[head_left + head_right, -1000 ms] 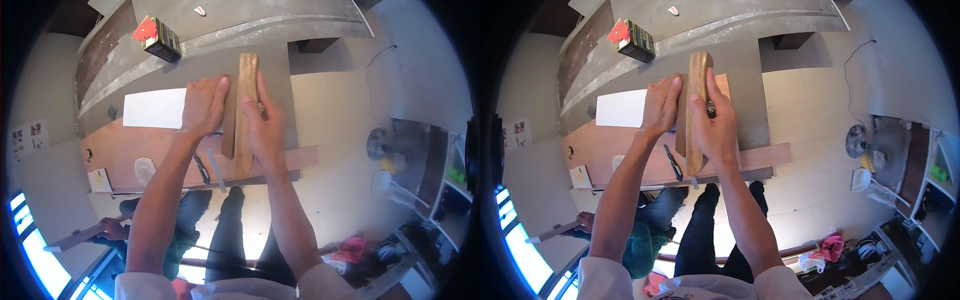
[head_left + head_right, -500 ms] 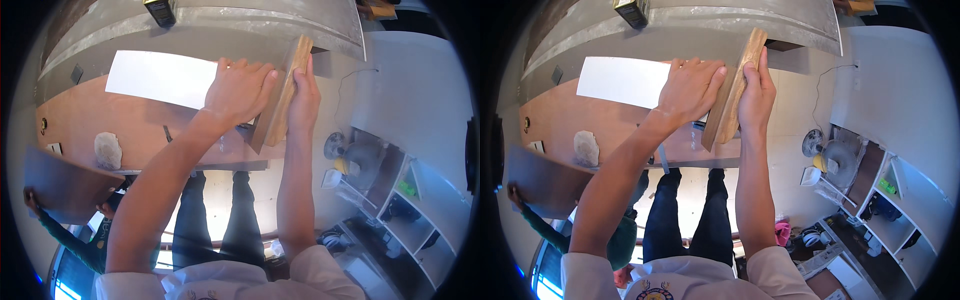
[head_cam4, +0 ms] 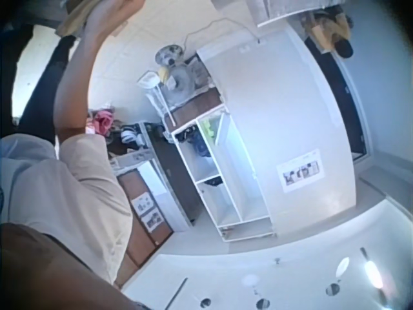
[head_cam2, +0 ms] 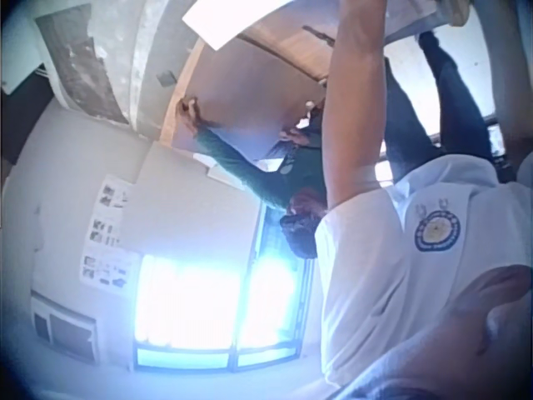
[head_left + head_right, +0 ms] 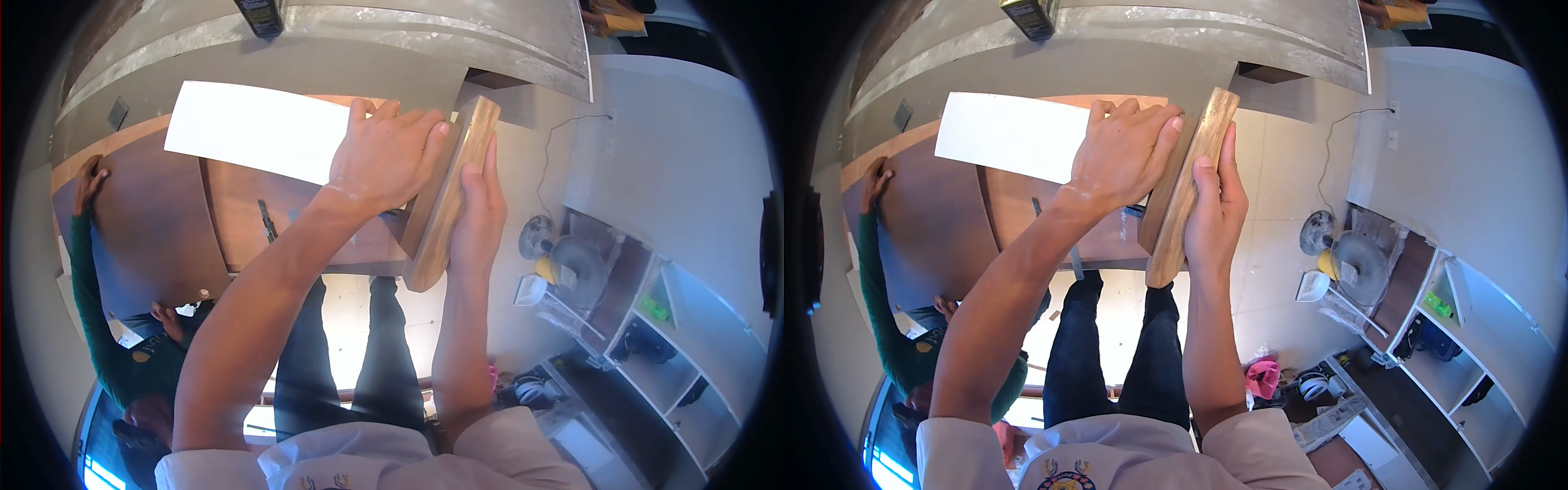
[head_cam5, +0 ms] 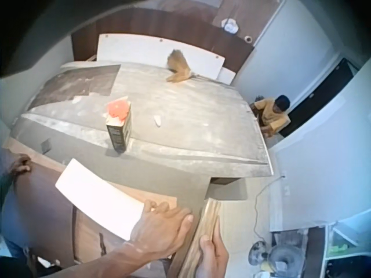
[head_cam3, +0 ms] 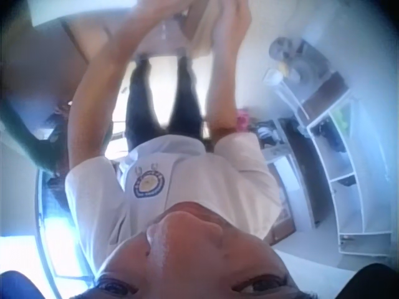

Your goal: The person assembles a wooden cabinet by attaching side panels and a drawer front using a power drill and a sanding block. They align the pieces, secure them with screws, and smooth the edges of the drawer front.

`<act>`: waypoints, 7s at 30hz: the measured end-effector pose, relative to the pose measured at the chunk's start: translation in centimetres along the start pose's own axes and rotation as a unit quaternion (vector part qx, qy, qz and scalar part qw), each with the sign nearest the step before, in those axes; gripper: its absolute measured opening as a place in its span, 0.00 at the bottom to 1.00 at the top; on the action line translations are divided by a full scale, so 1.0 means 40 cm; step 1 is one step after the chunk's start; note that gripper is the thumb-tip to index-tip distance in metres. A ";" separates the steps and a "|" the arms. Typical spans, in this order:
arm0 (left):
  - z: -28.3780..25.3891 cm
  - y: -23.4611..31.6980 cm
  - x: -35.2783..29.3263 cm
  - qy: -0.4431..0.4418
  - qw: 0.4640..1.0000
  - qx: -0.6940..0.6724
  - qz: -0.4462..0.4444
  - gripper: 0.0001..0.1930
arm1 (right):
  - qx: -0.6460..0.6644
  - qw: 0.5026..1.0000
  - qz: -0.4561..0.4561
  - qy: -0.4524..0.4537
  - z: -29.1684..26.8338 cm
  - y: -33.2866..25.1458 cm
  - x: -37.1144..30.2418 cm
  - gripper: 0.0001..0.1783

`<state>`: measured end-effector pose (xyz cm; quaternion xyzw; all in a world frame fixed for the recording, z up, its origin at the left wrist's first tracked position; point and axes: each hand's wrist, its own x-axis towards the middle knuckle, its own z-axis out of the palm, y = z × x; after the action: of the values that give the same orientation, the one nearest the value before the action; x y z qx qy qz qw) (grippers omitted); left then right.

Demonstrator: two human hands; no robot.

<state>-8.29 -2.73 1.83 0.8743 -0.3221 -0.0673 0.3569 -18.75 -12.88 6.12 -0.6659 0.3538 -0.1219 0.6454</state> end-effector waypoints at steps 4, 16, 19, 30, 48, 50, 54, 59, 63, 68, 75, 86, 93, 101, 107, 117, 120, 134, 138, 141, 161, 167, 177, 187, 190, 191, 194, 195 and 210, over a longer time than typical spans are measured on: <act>0.007 -0.003 -0.006 0.006 1.000 -0.008 -0.002 0.20 | -0.055 0.998 -0.020 -0.003 0.013 -0.009 0.051 0.38; -0.023 0.008 0.002 -0.071 0.997 -0.017 -0.028 0.25 | -0.001 1.000 -0.021 0.005 0.030 -0.040 0.184 0.38; -0.019 0.000 0.003 -0.061 0.998 -0.025 -0.020 0.24 | 0.030 0.999 -0.011 -0.018 0.015 -0.041 0.179 0.39; -0.001 0.002 -0.002 0.001 1.000 -0.014 -0.004 0.17 | 0.057 0.998 0.019 -0.012 0.009 -0.013 -0.001 0.38; -0.011 0.001 -0.005 -0.044 0.999 0.002 -0.016 0.18 | -0.001 1.000 -0.010 -0.003 0.033 -0.026 0.111 0.39; -0.008 0.000 -0.005 -0.037 0.999 0.002 -0.014 0.19 | -0.005 1.000 -0.015 -0.004 0.033 -0.025 0.119 0.39; 0.001 -0.001 -0.008 -0.029 1.000 0.000 -0.011 0.19 | 0.017 1.000 -0.019 -0.013 0.027 -0.022 0.137 0.39; 0.002 -0.004 -0.006 -0.014 1.000 0.002 -0.004 0.20 | 0.039 0.998 -0.029 -0.031 0.031 -0.031 0.201 0.39; -0.013 -0.014 0.002 -0.054 0.997 -0.052 -0.010 0.20 | 0.060 0.997 -0.030 -0.032 -0.003 -0.035 0.226 0.39; -0.026 0.000 0.006 -0.044 0.997 -0.062 -0.020 0.23 | 0.109 0.994 0.008 -0.021 -0.137 0.014 0.171 0.38; -0.006 0.063 0.026 0.013 0.997 -0.044 -0.066 0.24 | 0.198 0.955 0.216 -0.039 -0.331 0.289 -0.160 0.38; 0.025 0.145 0.040 0.067 0.977 0.039 -0.199 0.19 | 0.362 0.814 0.441 -0.105 -0.625 0.558 -0.513 0.44; 0.037 0.170 0.055 0.105 0.968 0.072 -0.217 0.23 | 0.404 0.782 0.461 -0.115 -0.690 0.616 -0.517 0.44; 0.007 0.240 -0.121 0.103 0.957 0.166 -0.217 0.21 | 0.455 0.748 0.474 -0.095 -0.704 0.666 -0.592 0.39; -0.011 0.312 -0.257 0.083 0.947 0.144 -0.276 0.16 | 0.483 0.725 0.485 -0.078 -0.701 0.694 -0.642 0.36; -0.048 0.291 -0.222 -0.006 0.961 0.172 -0.214 0.36 | 0.581 0.659 0.465 -0.110 -0.631 0.682 -0.659 0.35; -0.023 0.265 -0.102 0.043 0.969 0.162 -0.179 0.37 | 0.541 0.674 0.493 -0.096 -0.626 0.695 -0.672 0.33; 0.037 0.203 0.104 0.028 0.933 0.302 -0.192 0.22 | 0.462 0.699 0.525 -0.145 -0.710 0.738 -0.652 0.34; 0.050 0.200 0.102 0.045 0.924 0.314 -0.212 0.23 | 0.466 0.700 0.523 -0.140 -0.742 0.738 -0.625 0.34; 0.063 0.170 0.096 0.046 0.935 0.268 -0.226 0.25 | 0.446 0.696 0.549 -0.122 -0.764 0.737 -0.612 0.34; -0.045 -0.109 0.063 -0.148 0.953 0.237 -0.114 0.27 | 0.573 0.690 0.435 -0.077 -0.634 0.644 -0.643 0.33; -0.060 -0.032 -0.054 -0.095 0.961 0.251 -0.068 0.26 | 0.526 0.757 0.377 -0.084 -0.521 0.455 -0.526 0.38; -0.113 -0.003 -0.228 -0.103 0.976 0.181 -0.056 0.23 | 0.383 0.855 0.340 -0.078 -0.342 0.204 -0.413 0.40; -0.145 -0.049 -0.139 -0.219 0.945 0.240 0.039 0.31 | 0.426 0.797 0.424 -0.053 -0.521 0.326 -0.614 0.39; -0.139 -0.004 -0.068 -0.248 0.946 0.210 0.009 0.34 | 0.441 0.766 0.464 -0.053 -0.620 0.351 -0.687 0.38; -0.130 0.027 -0.050 -0.250 0.940 0.230 0.017 0.37 | 0.441 0.762 0.471 -0.046 -0.644 0.352 -0.706 0.37; -0.096 0.150 -0.027 -0.246 0.937 0.249 -0.011 0.34 | 0.445 0.743 0.499 -0.029 -0.717 0.362 -0.728 0.36; -0.084 0.195 -0.023 -0.250 0.935 0.247 -0.041 0.38 | 0.438 0.741 0.507 -0.026 -0.747 0.366 -0.725 0.36; 0.007 0.587 -0.265 -0.091 0.953 0.153 -0.243 0.20 | 0.416 0.775 0.466 -0.096 -1.433 0.367 -0.388 0.35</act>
<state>-28.81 -9.03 16.10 0.9605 -0.1372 -0.1814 0.1607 -69.99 -46.25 4.68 -0.0942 0.4716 0.1230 0.8681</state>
